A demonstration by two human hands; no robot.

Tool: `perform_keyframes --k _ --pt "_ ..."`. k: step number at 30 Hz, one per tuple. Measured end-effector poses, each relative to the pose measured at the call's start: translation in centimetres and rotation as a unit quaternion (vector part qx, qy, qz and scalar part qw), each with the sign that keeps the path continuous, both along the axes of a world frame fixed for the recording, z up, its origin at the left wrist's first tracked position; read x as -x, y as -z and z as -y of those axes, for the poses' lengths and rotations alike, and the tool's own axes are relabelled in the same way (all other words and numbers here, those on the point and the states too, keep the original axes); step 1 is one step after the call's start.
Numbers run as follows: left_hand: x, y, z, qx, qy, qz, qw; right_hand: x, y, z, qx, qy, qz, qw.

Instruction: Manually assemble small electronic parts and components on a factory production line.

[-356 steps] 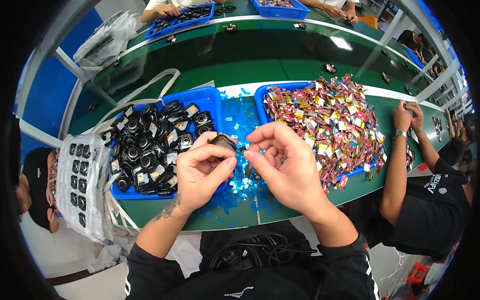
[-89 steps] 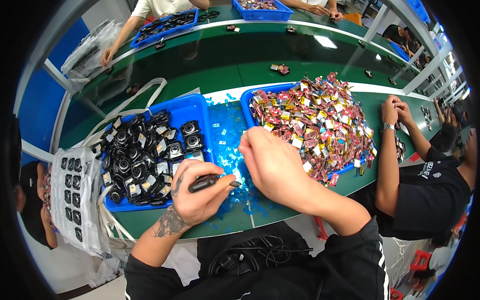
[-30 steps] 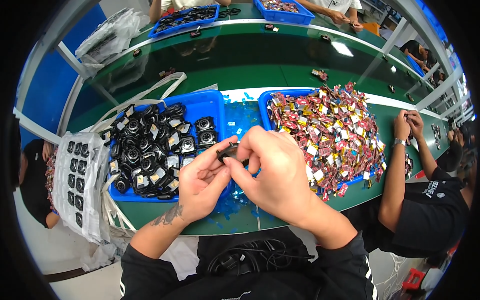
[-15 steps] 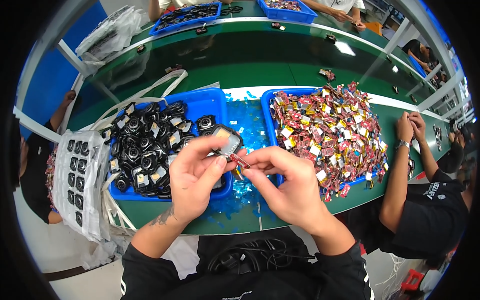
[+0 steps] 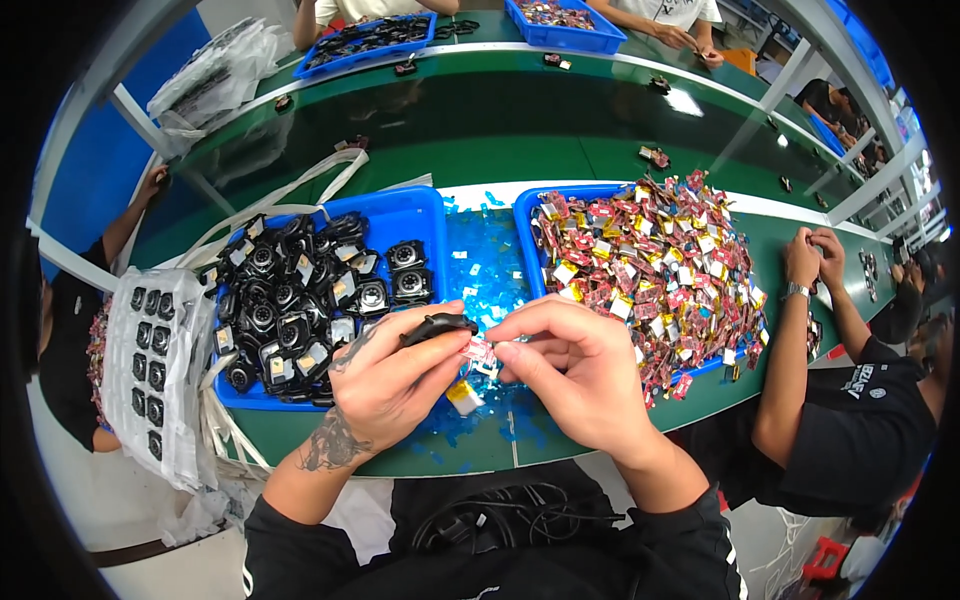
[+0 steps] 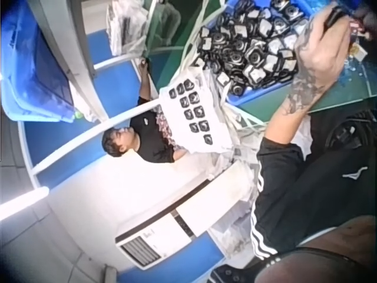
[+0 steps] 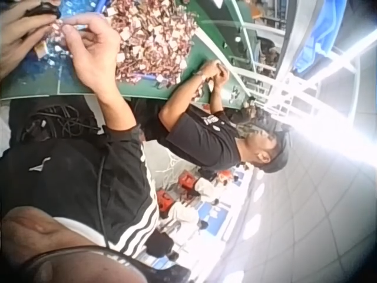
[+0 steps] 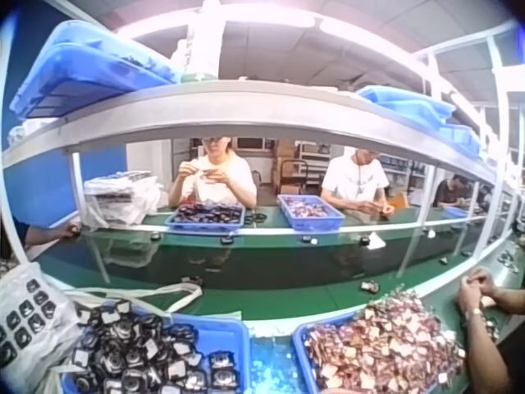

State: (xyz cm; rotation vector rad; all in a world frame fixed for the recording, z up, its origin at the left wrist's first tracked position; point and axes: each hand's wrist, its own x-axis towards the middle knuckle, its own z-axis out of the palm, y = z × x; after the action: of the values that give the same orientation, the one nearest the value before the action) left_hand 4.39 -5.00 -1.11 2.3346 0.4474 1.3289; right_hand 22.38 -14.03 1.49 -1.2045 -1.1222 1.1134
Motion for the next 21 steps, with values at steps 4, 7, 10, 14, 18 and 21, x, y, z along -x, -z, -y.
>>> perform_keyframes --k 4,7,10,14,18,21 --pt "0.1 -0.1 0.4 0.047 0.009 -0.039 0.998 -0.1 0.4 -0.2 -0.080 0.023 0.095 0.992" --pt "-0.1 0.1 0.7 0.539 0.144 0.042 0.829 0.2 0.4 0.1 -0.142 0.047 0.203 0.968" --pt "0.0 1.1 0.2 0.561 0.162 0.025 0.811 0.4 0.6 0.4 -0.066 0.032 0.126 0.989" --pt "-0.2 0.7 0.7 0.549 0.161 0.022 0.820 1.4 1.0 -0.2 -0.114 0.075 0.203 0.970" --pt "-0.5 0.7 0.9 0.526 0.169 0.070 0.831 1.1 1.7 -0.7 -0.103 0.114 0.134 0.979" --pt "-0.5 0.9 0.8 0.528 0.183 0.084 0.825 1.1 1.8 -0.8 -0.107 0.119 0.113 0.981"
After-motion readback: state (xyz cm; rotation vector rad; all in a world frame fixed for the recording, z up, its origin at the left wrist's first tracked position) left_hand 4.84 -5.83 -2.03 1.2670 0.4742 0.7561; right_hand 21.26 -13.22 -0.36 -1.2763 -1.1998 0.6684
